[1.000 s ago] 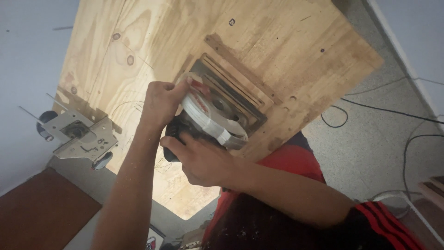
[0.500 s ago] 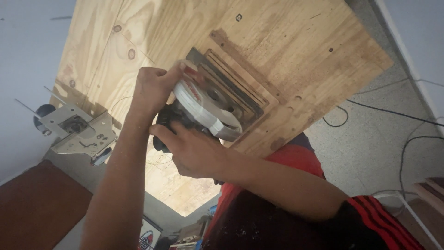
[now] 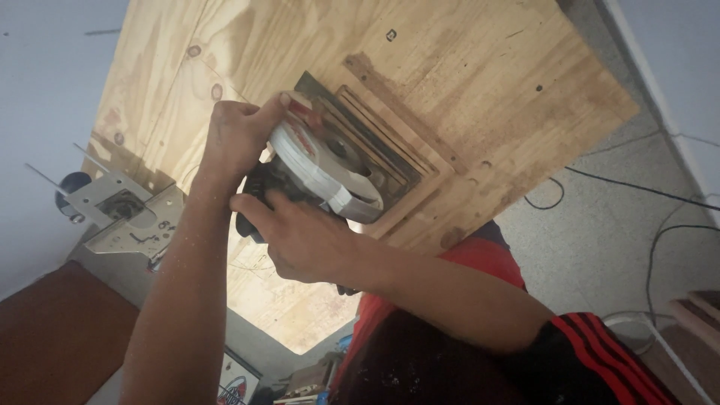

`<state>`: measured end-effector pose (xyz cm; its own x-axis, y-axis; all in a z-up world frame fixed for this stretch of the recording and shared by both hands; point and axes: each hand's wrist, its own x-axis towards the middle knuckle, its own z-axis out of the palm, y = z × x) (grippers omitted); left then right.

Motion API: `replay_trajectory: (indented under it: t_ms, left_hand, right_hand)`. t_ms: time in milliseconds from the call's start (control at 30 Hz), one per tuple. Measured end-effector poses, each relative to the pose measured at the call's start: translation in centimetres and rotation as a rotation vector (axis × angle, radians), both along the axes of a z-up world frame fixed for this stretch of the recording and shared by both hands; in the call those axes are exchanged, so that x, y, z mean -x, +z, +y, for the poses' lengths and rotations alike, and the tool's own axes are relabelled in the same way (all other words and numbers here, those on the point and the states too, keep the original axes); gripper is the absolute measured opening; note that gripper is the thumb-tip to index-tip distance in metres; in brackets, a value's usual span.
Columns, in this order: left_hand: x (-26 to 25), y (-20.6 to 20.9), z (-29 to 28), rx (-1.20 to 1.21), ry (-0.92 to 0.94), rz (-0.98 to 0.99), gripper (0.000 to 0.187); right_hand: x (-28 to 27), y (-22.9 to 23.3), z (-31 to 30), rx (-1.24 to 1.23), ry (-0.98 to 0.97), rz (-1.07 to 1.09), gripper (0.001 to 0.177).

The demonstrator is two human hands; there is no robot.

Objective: Using a circular saw to cut a series of parallel slots into a wooden board on a workbench.

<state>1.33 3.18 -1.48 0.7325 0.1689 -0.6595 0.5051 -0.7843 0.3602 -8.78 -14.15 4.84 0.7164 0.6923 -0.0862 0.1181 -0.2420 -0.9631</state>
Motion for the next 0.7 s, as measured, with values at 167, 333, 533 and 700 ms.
replay_trajectory:
  t_ms: [167,333,533,700]
  left_hand:
    - [-0.3,1.0,-0.4,0.002,-0.033,-0.031,0.068]
    - [-1.0,2.1,-1.2,-0.008,-0.032,-0.052,0.069]
    - [-0.8,1.1,0.0,-0.001,-0.045,-0.049,0.073]
    - [-0.6,0.8,0.2,0.010,-0.050,-0.091,0.074]
  right_hand:
    - [-0.7,0.5,-0.1,0.001,0.008,0.015,0.067]
    - [-0.8,0.2,0.2,-0.028,0.006,0.019,0.067]
    - [-1.0,0.2,0.4,-0.037,-0.027,-0.027,0.068]
    - [-0.8,-0.1,0.8,-0.041,-0.042,-0.031,0.070]
